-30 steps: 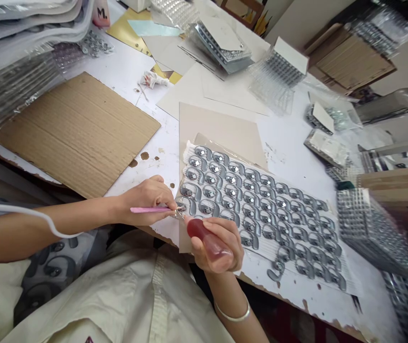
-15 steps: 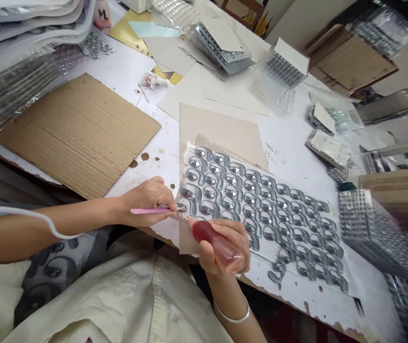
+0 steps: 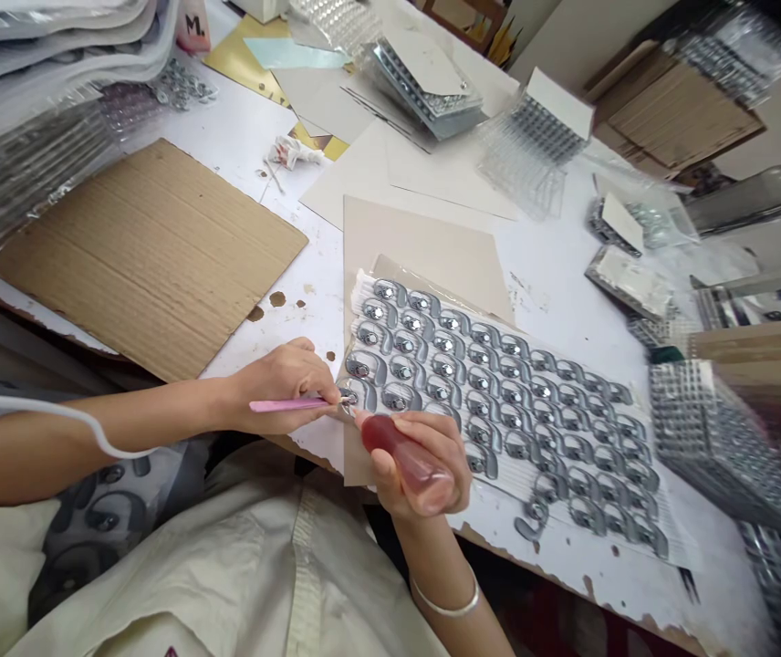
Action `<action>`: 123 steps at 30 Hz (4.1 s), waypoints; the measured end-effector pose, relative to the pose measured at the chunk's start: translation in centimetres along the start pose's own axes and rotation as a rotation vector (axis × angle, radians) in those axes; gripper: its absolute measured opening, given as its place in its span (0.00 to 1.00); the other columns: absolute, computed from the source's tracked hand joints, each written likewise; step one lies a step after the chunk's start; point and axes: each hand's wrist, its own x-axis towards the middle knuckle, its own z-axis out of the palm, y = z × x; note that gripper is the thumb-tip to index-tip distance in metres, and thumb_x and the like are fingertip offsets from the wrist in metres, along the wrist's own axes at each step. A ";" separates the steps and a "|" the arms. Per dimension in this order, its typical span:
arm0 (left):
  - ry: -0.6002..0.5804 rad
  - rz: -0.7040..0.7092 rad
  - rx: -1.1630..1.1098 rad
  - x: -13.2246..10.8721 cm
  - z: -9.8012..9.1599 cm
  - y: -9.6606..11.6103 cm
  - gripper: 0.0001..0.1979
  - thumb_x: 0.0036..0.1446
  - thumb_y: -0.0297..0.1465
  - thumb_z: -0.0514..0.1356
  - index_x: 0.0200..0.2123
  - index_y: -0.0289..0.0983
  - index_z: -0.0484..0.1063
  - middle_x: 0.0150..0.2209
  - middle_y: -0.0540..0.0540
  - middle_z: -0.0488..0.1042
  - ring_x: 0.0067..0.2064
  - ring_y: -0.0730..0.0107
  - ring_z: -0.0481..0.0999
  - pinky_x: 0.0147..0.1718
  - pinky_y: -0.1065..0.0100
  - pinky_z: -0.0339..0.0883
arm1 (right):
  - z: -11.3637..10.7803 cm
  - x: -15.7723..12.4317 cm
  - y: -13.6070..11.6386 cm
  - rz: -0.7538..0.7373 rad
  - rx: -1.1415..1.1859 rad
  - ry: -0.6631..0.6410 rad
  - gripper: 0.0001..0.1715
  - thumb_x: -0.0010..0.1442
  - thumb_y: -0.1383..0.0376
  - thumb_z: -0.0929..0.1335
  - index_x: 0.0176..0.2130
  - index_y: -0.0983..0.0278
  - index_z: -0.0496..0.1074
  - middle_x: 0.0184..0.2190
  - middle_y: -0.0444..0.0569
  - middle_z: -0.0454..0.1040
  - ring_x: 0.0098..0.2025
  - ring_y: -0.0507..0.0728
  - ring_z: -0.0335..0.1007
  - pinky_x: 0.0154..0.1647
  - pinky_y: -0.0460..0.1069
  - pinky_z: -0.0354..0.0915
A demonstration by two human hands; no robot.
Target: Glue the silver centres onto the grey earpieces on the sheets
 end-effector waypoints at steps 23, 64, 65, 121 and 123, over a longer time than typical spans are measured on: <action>0.030 0.073 0.021 0.0 0.0 0.0 0.01 0.57 0.26 0.61 0.33 0.35 0.72 0.31 0.47 0.79 0.32 0.72 0.77 0.37 0.67 0.62 | -0.5 -0.7 1.1 0.121 0.084 0.108 0.13 0.53 0.65 0.71 0.39 0.65 0.67 0.30 0.47 0.72 0.31 0.55 0.68 0.30 0.53 0.68; -0.113 0.482 0.337 2.7 3.6 2.0 0.04 0.56 0.23 0.59 0.35 0.36 0.66 0.35 0.44 0.79 0.29 0.70 0.72 0.37 0.62 0.63 | -5.0 -1.6 4.4 0.380 0.201 0.504 0.14 0.57 0.55 0.67 0.30 0.63 0.67 0.25 0.46 0.65 0.26 0.55 0.65 0.25 0.53 0.62; -0.123 0.479 0.333 2.6 3.6 2.0 0.04 0.56 0.23 0.58 0.35 0.36 0.66 0.35 0.44 0.79 0.29 0.70 0.72 0.37 0.62 0.63 | -5.0 -1.5 4.2 0.359 0.198 0.489 0.13 0.58 0.56 0.67 0.30 0.63 0.68 0.25 0.46 0.65 0.27 0.55 0.64 0.25 0.52 0.62; -0.490 -0.304 0.897 5.2 6.5 6.6 0.13 0.58 0.33 0.57 0.45 0.37 0.74 0.29 0.45 0.78 0.31 0.62 0.78 0.30 0.68 0.67 | -10.7 -6.1 3.9 0.875 0.692 0.851 0.18 0.51 0.55 0.72 0.23 0.64 0.66 0.23 0.41 0.65 0.22 0.50 0.64 0.14 0.48 0.68; -0.467 -0.279 0.872 4.9 6.4 6.5 0.14 0.59 0.32 0.57 0.48 0.37 0.72 0.29 0.45 0.78 0.31 0.64 0.77 0.31 0.69 0.68 | -10.8 -6.1 3.9 0.878 0.690 0.846 0.18 0.50 0.55 0.72 0.23 0.64 0.66 0.22 0.41 0.65 0.22 0.50 0.64 0.14 0.48 0.68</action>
